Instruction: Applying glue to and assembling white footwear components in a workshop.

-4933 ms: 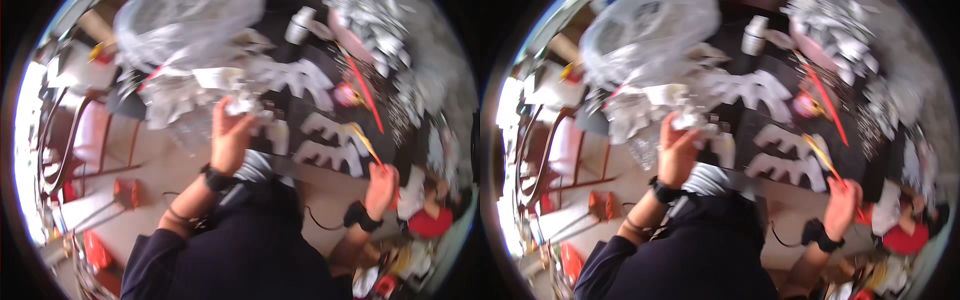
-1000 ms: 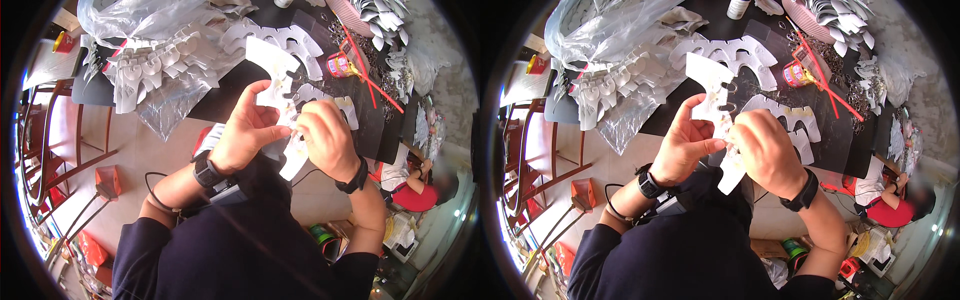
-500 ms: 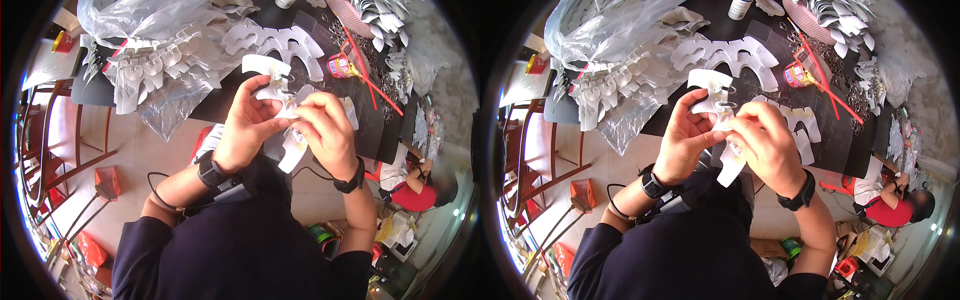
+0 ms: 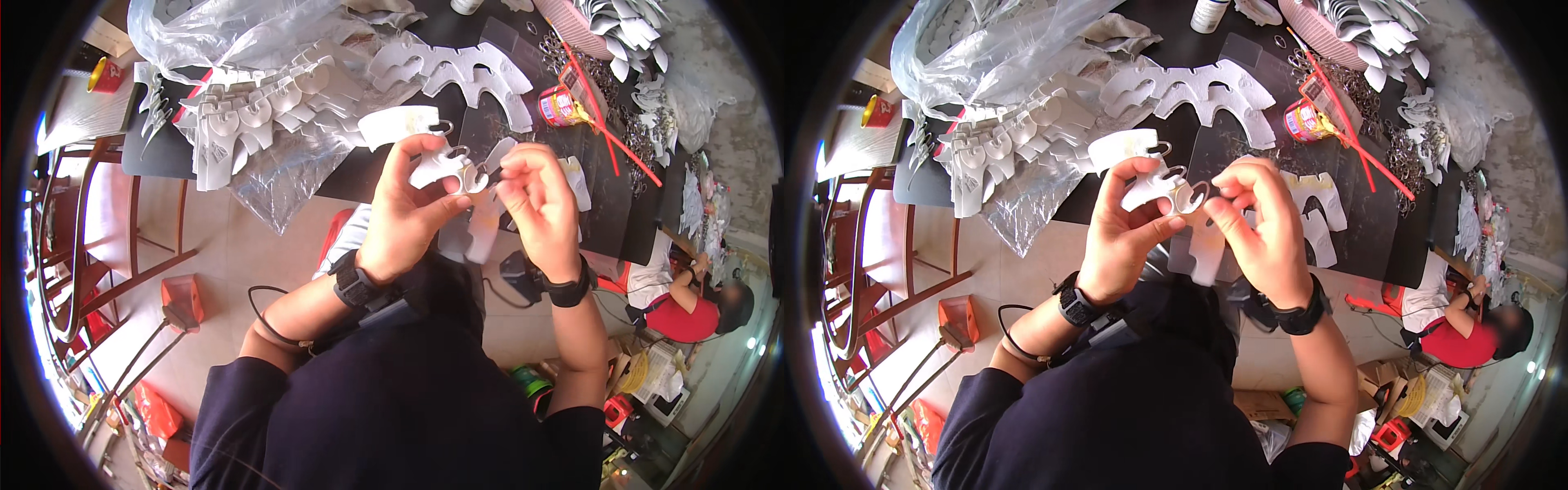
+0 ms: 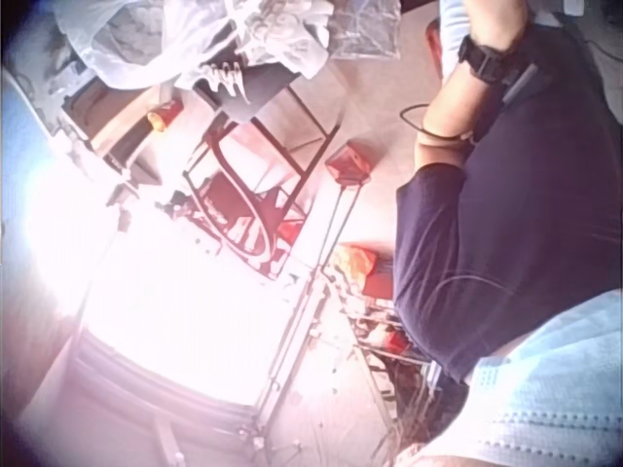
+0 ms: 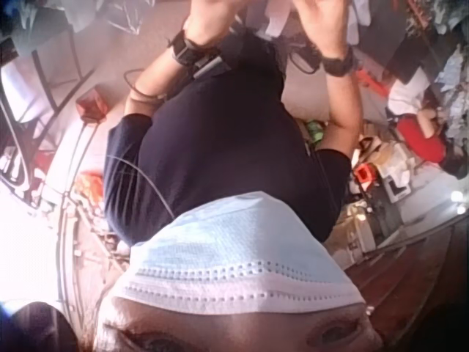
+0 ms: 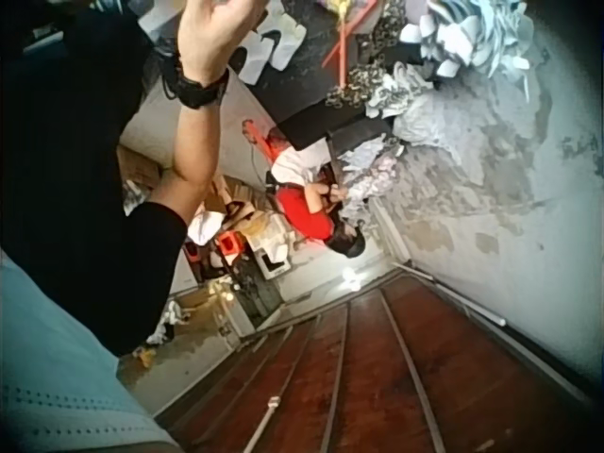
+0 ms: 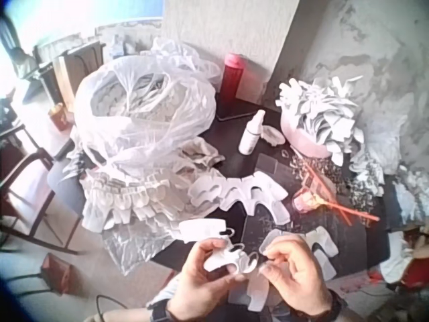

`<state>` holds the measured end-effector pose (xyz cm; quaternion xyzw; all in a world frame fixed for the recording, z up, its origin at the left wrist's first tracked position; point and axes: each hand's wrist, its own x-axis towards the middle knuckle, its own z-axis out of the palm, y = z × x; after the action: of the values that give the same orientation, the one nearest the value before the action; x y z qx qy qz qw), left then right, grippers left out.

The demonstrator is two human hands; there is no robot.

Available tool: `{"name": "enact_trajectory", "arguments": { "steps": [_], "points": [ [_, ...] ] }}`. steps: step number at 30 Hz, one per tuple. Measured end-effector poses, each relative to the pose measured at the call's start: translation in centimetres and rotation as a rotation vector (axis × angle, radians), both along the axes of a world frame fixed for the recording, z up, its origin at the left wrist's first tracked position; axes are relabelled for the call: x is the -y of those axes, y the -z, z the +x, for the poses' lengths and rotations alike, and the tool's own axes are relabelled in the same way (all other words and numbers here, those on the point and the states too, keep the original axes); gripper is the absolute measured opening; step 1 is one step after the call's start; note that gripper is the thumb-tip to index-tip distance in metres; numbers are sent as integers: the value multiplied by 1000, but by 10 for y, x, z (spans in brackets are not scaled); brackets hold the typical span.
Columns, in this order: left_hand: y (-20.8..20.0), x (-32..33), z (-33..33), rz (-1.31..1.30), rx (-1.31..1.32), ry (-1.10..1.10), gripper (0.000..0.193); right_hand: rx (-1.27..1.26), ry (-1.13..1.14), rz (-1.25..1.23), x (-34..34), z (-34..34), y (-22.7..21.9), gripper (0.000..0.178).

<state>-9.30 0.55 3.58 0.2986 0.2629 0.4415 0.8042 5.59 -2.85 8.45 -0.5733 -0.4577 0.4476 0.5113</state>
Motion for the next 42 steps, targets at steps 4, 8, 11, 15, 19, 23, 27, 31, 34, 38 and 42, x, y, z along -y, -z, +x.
{"name": "enact_trajectory", "arguments": {
  "steps": [4, 8, 11, 15, 19, 23, 27, 31, 34, 38, 42],
  "points": [
    [1, 0, -1, -60, 85, 49, 54, 929, -242, 509, -3, 3, -4, 20],
    [-2, 1, -2, -16, 12, 83, 52, 1011, -240, 556, -1, 2, 1, 13],
    [-5, 3, -1, 123, -49, 18, 49, 479, -89, 157, 6, -1, 7, 8],
    [-2, 1, -2, 76, -9, 66, 43, 68, 9, -91, 8, -2, 10, 8],
    [2, 4, -2, 97, -63, 28, 43, 676, -40, 269, 7, -1, 2, 16],
    [3, 7, 0, 138, -52, 27, 42, 1055, -95, 475, 3, -5, 2, 22],
    [1, 7, -2, 223, -22, -1, 38, 1114, -56, 541, 2, -11, 7, 18],
    [5, 3, -4, 60, 54, -6, 30, 1165, -37, 547, 4, -18, 13, 14],
    [9, 2, -2, 92, 4, -84, 27, 1139, -18, 533, 5, -20, 16, 13],
    [10, 2, 0, 57, 50, -112, 29, -14, 103, -260, 10, -12, 14, 8],
    [9, 1, -1, -8, 1, -116, 30, 16, 66, -63, 8, -11, 15, 9]
  ]
}}
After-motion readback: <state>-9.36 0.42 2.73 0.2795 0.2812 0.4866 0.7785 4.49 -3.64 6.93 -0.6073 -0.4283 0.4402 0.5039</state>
